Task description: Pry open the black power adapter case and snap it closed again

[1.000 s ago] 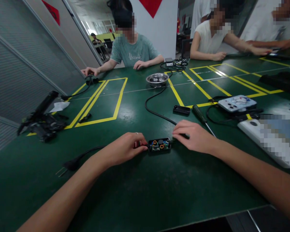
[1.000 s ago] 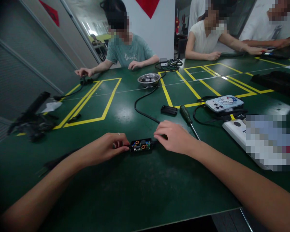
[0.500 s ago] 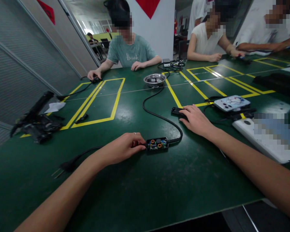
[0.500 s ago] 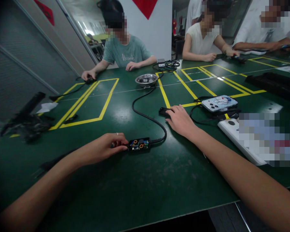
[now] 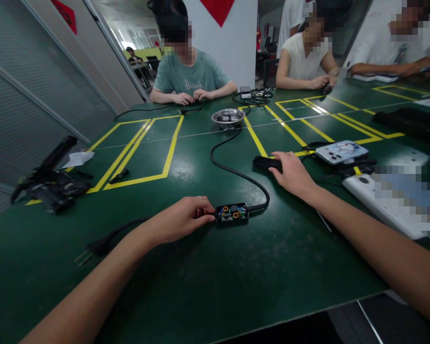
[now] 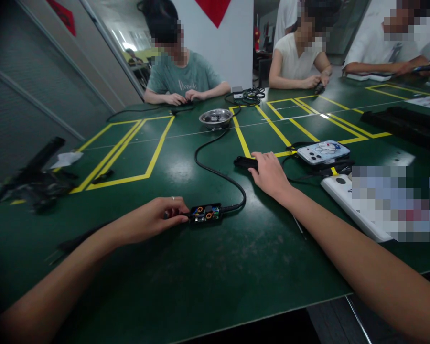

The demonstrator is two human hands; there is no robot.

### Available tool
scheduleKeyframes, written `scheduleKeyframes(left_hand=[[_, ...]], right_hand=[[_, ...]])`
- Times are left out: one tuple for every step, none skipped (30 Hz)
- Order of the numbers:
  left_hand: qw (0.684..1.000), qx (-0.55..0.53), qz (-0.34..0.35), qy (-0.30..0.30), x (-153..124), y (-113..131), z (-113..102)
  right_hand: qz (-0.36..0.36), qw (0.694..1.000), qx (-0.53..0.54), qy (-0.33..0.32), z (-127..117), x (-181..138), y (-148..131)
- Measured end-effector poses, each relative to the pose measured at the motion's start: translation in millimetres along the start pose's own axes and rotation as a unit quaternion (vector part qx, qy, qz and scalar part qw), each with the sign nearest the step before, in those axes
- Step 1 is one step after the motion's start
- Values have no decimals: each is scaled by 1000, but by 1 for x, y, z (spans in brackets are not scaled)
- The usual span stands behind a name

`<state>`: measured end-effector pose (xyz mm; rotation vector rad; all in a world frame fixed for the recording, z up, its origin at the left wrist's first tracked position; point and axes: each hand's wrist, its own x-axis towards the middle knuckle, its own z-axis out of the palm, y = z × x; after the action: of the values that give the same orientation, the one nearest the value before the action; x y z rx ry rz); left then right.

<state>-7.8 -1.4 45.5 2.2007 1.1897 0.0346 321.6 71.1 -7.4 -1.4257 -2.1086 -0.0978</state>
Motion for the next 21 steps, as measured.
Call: scheduleKeyframes(left_hand=[[1000,1,0,-2,0,0,0],[1000,2,-1,-5,0,0,0],[1000,2,-2,-6,0,1,-1],[1000,3,-3,-7,0,1,-1],[1000,2,-4,-7,0,1,-1],[1000,1,-4,-7,0,1,-1],[1000,0,-4,-7,0,1,-1],[1000,-3,-3,-6,0,1,-1],[1000,-5,-3,-7,0,1,-1],[1000,-6,-2,-7,0,1,-1],[1000,-7,-2,-6,0,1,-1],[1000,-6,-2,-4,0,1,-1],[1000,-6,-2,-1,0,1,0],[1000,-6,-2,0,0,1,0],[1000,-7,-1,1,0,1,0],[1000,-8,-1,1,0,0,0],[1000,-10,1,-1,0,0,0],[1000,-11,2,-2,1,-1,1],[1000,-11,4,-2,1,-2,1],[1000,-11,6,-2,1,-2,1],[1000,-10,7,-1,1,-3,1]], right_hand=[[12,1000,23,15,-2,0,-1],[27,998,49,32,-4,0,-2],[43,995,76,49,-6,1,-3],[59,990,105,69,-9,1,-3],[73,984,137,90,-11,1,-4],[84,976,171,109,-14,2,-5],[91,965,210,126,-17,2,-7],[97,953,251,139,-20,2,-9],[101,940,292,147,-24,1,-13],[105,926,331,149,-27,1,-18],[109,913,365,145,-31,-1,-24],[110,902,396,134,-34,-3,-31],[108,892,423,115,-38,-6,-38],[99,885,447,86,-40,-10,-46],[84,878,468,48,-42,-14,-54],[65,873,483,7,-43,-18,-61],[46,870,491,-29,-43,-23,-67],[28,868,492,-58,-42,-26,-72],[15,868,491,-77,-41,-30,-76],[6,868,489,-90,-40,-33,-79],[1,867,488,-99,-39,-35,-81]])
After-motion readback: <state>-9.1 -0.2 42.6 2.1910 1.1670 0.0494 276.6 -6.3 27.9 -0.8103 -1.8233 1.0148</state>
